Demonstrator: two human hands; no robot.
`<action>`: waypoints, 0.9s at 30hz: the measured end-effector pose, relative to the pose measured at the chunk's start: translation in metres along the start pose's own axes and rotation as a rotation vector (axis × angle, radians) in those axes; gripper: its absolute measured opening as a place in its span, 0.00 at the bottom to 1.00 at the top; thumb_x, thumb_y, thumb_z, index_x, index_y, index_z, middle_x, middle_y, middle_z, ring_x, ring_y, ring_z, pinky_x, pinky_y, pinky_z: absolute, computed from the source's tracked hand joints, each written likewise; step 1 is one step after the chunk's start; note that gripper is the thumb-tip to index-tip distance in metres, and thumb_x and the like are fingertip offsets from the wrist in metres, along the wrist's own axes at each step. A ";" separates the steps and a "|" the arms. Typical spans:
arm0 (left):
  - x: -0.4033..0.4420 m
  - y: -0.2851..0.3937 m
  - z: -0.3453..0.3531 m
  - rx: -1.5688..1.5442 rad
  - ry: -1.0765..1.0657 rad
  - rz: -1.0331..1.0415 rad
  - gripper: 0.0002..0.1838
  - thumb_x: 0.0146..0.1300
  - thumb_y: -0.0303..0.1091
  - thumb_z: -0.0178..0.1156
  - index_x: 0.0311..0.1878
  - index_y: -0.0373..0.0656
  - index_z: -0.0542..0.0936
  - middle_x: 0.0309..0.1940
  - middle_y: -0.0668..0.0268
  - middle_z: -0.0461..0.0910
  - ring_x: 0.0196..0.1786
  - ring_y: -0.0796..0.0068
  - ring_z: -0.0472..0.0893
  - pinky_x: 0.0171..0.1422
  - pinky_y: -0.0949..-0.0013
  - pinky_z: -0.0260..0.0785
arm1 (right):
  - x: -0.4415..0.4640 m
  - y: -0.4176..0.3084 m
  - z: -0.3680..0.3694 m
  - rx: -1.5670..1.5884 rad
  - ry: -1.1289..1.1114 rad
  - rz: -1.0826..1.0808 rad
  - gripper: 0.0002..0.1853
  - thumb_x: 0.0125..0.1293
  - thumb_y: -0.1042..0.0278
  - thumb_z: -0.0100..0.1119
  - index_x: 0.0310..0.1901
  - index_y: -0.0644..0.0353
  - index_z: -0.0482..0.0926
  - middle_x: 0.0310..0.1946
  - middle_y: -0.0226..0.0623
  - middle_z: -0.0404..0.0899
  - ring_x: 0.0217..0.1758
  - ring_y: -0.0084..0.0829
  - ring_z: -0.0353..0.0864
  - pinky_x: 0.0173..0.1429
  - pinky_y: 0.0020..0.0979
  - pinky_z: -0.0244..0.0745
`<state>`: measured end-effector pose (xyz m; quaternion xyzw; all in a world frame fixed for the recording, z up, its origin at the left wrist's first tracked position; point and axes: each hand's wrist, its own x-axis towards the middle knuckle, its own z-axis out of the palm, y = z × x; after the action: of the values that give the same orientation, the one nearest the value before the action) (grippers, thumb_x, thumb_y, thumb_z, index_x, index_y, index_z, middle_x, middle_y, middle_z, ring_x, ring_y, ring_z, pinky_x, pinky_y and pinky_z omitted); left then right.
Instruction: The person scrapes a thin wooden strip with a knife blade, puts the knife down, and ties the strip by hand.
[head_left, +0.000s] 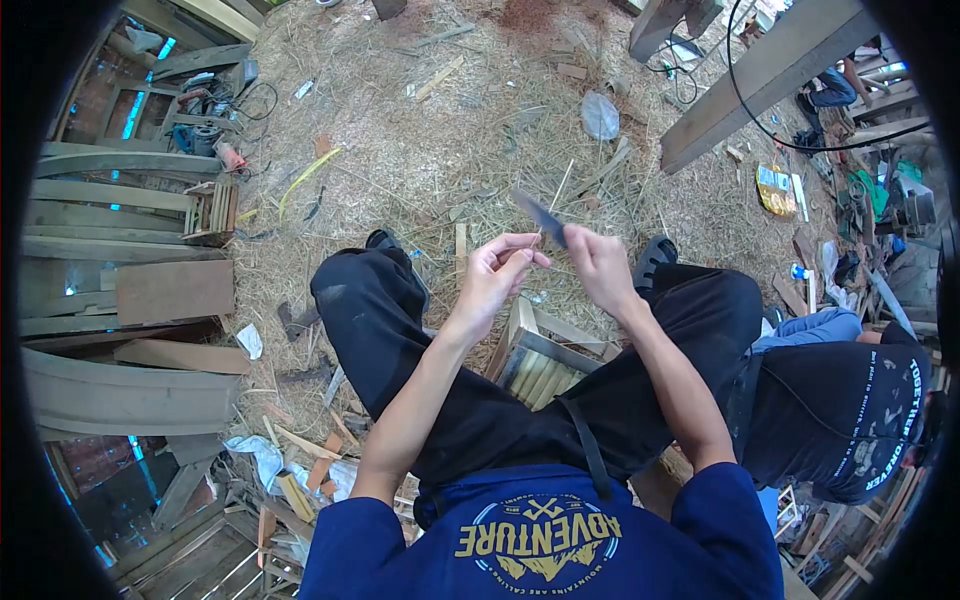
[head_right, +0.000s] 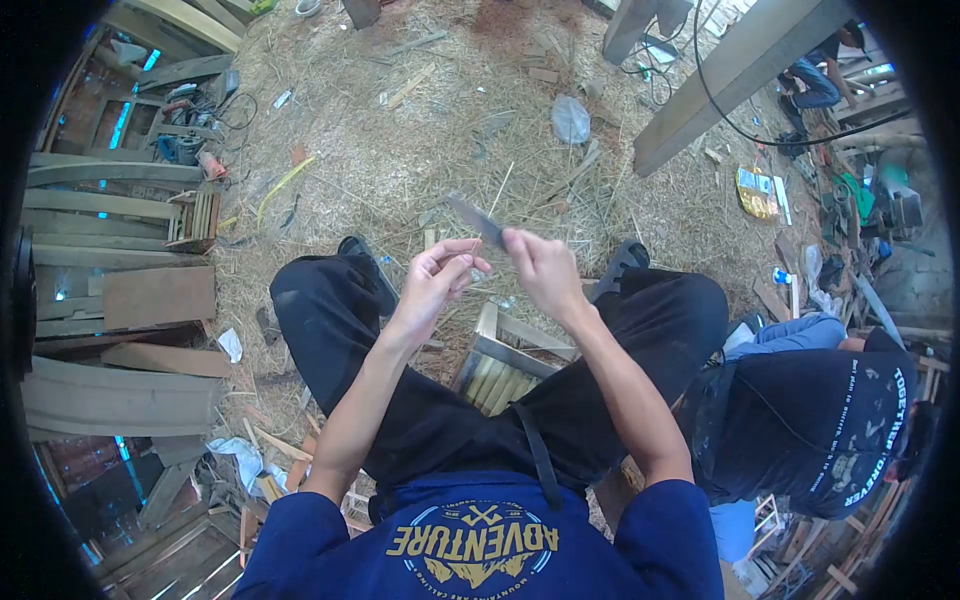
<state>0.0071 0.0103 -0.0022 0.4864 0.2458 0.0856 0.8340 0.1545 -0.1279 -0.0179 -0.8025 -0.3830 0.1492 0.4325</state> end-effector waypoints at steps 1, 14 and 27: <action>0.000 0.000 -0.002 0.000 0.004 0.003 0.15 0.73 0.29 0.55 0.60 0.37 0.78 0.42 0.63 0.85 0.27 0.90 0.64 0.30 0.81 0.57 | -0.001 -0.006 0.003 -0.032 -0.038 -0.024 0.24 0.79 0.51 0.46 0.36 0.64 0.82 0.15 0.45 0.73 0.19 0.37 0.78 0.29 0.42 0.69; 0.000 -0.001 -0.003 0.053 0.003 0.032 0.15 0.73 0.31 0.59 0.59 0.40 0.81 0.40 0.67 0.86 0.27 0.92 0.65 0.30 0.82 0.57 | 0.013 -0.009 -0.012 0.106 0.044 0.172 0.21 0.79 0.52 0.46 0.37 0.60 0.82 0.16 0.48 0.74 0.21 0.45 0.80 0.29 0.42 0.70; 0.002 -0.009 -0.003 0.131 0.049 0.092 0.15 0.73 0.31 0.58 0.59 0.37 0.81 0.41 0.68 0.86 0.28 0.93 0.67 0.31 0.82 0.60 | -0.004 -0.009 0.002 -0.012 -0.044 0.055 0.22 0.78 0.50 0.48 0.38 0.62 0.83 0.17 0.47 0.75 0.21 0.41 0.81 0.30 0.40 0.71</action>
<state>0.0066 0.0089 -0.0114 0.5487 0.2485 0.1196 0.7892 0.1465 -0.1274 -0.0123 -0.8118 -0.3711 0.1762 0.4149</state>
